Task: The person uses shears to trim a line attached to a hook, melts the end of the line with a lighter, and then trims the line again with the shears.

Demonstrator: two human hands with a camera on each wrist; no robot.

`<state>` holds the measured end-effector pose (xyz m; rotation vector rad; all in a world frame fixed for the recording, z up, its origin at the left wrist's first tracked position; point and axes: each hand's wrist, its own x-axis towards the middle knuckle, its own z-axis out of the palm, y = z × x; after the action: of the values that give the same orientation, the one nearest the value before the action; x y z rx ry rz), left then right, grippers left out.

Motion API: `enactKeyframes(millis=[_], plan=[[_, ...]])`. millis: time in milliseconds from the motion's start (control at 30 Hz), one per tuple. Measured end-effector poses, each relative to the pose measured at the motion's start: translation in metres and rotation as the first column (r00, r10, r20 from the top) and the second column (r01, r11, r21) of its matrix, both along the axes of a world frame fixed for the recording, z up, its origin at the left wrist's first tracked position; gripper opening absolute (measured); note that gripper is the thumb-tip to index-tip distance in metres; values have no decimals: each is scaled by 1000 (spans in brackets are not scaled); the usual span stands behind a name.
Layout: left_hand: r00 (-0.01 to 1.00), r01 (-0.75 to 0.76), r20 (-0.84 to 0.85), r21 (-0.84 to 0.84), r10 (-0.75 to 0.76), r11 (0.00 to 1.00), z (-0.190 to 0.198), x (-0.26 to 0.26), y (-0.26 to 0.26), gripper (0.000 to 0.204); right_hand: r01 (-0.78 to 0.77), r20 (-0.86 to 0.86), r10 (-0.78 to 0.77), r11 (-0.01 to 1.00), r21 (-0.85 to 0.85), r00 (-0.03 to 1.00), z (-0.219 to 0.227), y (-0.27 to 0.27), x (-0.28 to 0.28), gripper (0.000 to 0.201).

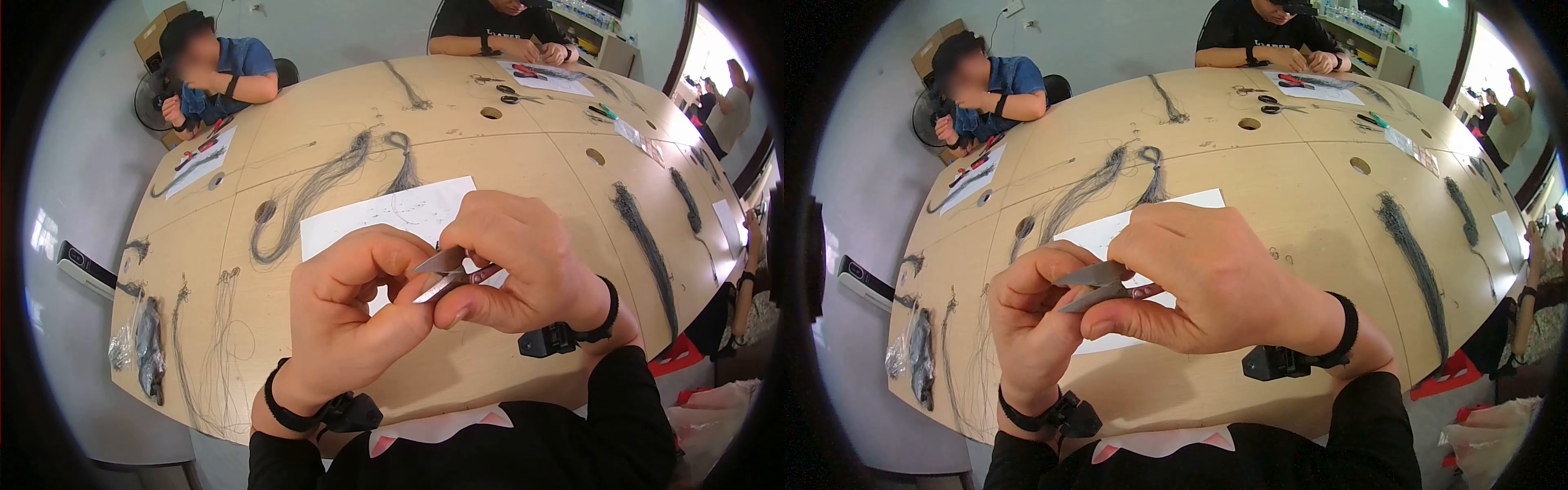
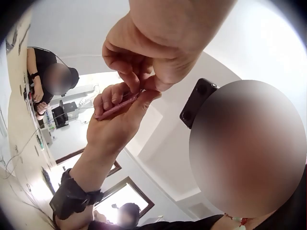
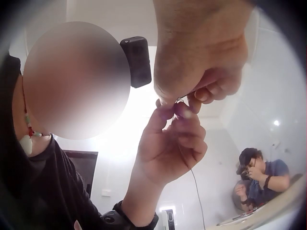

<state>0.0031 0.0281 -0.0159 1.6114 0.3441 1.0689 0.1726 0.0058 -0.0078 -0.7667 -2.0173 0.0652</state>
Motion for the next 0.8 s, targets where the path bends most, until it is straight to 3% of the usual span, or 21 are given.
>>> enactKeyframes(millis=[367, 800], plan=[[998, -35, -48, 84, 39, 996, 3, -2, 0, 7, 6, 32, -8, 998, 56, 999, -4, 2, 2, 34], [999, -51, 3, 51, 51, 997, 7, -3, -4, 8, 13, -9, -13, 997, 70, 1000, -3, 1, 0, 34]])
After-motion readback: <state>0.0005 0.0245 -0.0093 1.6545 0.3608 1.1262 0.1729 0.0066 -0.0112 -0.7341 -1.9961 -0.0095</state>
